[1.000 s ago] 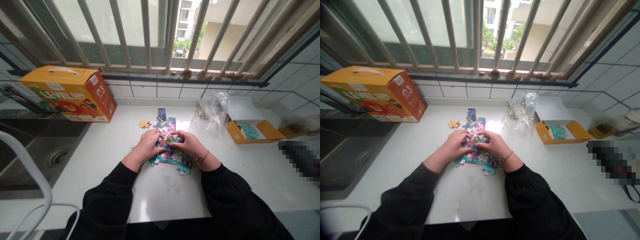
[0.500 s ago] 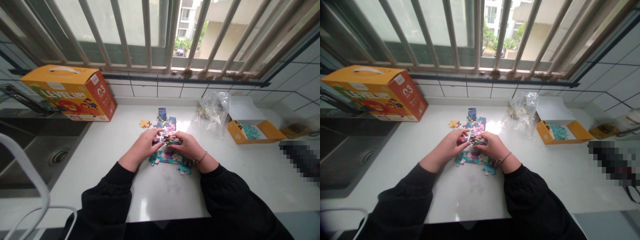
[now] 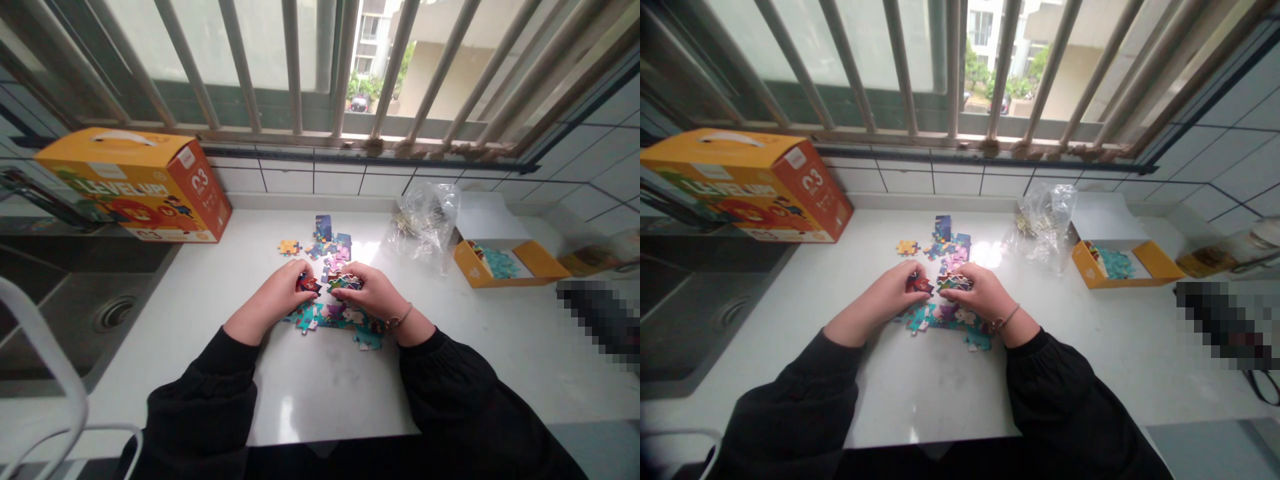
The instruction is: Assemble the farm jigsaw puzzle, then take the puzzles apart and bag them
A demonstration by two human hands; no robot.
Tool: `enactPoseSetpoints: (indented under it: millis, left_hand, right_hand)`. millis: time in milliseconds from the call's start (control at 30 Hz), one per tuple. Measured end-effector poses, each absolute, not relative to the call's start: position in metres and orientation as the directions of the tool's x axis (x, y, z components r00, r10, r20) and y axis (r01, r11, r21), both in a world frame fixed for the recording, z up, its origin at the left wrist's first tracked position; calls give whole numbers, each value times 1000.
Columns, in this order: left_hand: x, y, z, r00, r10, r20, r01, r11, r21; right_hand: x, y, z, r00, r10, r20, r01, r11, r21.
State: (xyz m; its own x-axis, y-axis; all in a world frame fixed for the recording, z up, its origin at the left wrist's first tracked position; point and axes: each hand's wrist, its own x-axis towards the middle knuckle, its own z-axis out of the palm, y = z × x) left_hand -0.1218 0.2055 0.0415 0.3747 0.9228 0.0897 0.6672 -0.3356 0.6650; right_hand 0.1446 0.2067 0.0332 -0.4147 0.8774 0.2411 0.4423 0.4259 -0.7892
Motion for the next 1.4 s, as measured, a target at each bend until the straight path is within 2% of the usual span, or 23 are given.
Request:
enactPoseSetpoints:
  millis: [167,300,400,533,733,900,1067,1267,1333,1400]
  left_hand:
    - [-108,196,48,406,906,124,459,-319,829]
    - [-97,193,42,401,900,168,382,-332,863]
    - [-98,198,37,385,900,203,434,-371,821]
    - [-116,208,37,340,918,204,596,-379,708]
    - [-148,210,43,432,901,42,731,-378,568]
    - [-143,206,45,503,864,-4,670,-387,633]
    - [-128,202,51,397,915,-67,643,-226,732]
    - [-119,193,58,519,855,-13,396,-227,890]
    - [-121,192,60,514,857,35,361,-254,897]
    - [-126,194,61,484,871,80,427,-315,847]
  right_hand:
    - [136,203,34,-472,848,243,332,426,-842]
    - [129,200,31,-421,889,181,385,355,-852]
    - [128,201,28,-354,920,166,415,314,-854]
    - [132,205,27,-331,932,148,421,286,-861]
    - [139,208,35,-276,951,142,464,261,-847]
    - [138,205,35,-396,911,116,407,287,-867]
    - [134,204,28,-472,877,91,395,303,-867]
    - [133,204,29,-501,858,113,399,345,-850]
    - [135,205,30,-471,870,147,443,377,-814]
    - [137,207,31,-394,898,198,509,392,-766]
